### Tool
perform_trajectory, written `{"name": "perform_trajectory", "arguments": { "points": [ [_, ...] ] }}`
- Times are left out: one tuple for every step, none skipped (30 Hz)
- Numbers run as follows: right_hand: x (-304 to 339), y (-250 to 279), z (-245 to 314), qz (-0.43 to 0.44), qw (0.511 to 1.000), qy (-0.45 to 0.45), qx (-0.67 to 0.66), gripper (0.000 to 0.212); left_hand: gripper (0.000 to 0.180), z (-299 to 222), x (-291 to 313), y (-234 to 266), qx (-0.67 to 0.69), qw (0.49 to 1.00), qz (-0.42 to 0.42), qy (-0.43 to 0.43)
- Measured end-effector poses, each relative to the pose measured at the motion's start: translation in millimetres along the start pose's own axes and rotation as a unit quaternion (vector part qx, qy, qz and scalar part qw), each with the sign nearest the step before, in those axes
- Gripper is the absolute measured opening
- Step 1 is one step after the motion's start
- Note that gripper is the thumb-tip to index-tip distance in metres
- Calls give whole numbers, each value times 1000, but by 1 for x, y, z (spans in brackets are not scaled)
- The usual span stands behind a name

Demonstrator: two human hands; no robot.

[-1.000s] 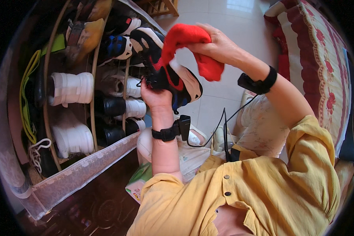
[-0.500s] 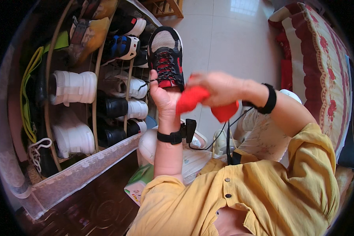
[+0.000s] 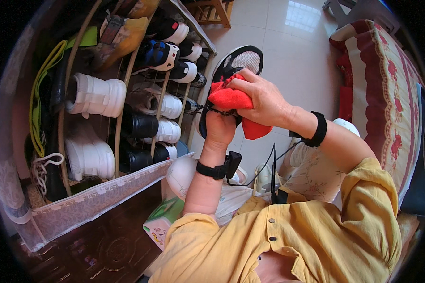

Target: The person wipes a black and white sneaker with a red cloth, cleaning the upper, sides, and sole. The person then removes the insole and ties the laces.

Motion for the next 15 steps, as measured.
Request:
{"name": "perform_trajectory", "arguments": {
  "points": [
    [-1, 1, -4, -3, 1000, -18, -8, 52, 41, -1, 0, -5, 40, 998, 39, 8],
    [-4, 3, -8, -7, 999, -26, -22, 52, 41, 2, -2, -6, 115, 991, 46, 42],
    [-8, 6, -13, -15, 999, -30, -36, 53, 38, 9, -7, 2, 119, 989, -6, 89],
    [-12, 13, -19, -55, 996, -43, -52, 53, 35, 15, -11, 7, 135, 981, -41, 132],
    [-17, 17, -28, -70, 995, -63, -36, 53, 33, 23, -12, 15, 150, 969, -95, 174],
    [-22, 23, -36, -88, 993, -72, -25, 53, 30, 24, -12, 13, 118, 978, -70, 158],
    [-26, 29, -42, -107, 991, -80, -13, 54, 30, 28, -13, 11, 100, 981, -59, 155],
    [-28, 33, -49, -113, 989, -100, 7, 53, 31, 32, -14, 15, 79, 982, -84, 150],
    [-29, 32, -49, -94, 991, -93, 20, 53, 32, 39, -14, 24, 52, 976, -140, 160],
    [-29, 31, -51, -74, 992, -99, 36, 52, 36, 43, -14, 21, 56, 978, -126, 157],
    [-26, 27, -55, -42, 989, -130, 62, 52, 37, 45, -15, 23, 23, 980, -133, 149],
    [-24, 24, -51, -9, 991, -123, 61, 49, 38, 48, -15, 23, -7, 981, -130, 145],
    [-22, 23, -42, -6, 994, -90, 60, 49, 40, 50, -15, 24, -38, 981, -128, 140],
    [-18, 22, -33, -1, 996, -63, 61, 48, 39, 44, -16, 30, -164, 973, -142, 81],
    [-15, 21, -23, 0, 998, -28, 58, 48, 45, 42, -15, 34, -301, 941, -152, 43]
  ]
}}
Point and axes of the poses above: each hand's wrist, its own x-axis away from the middle knuckle, its own y-axis out of the back of the hand, z = x × y, the point moved 8 cm from there along -x, towards the middle knuckle, and after that the axes turned 15 degrees about -z, right-handed, at the moved point
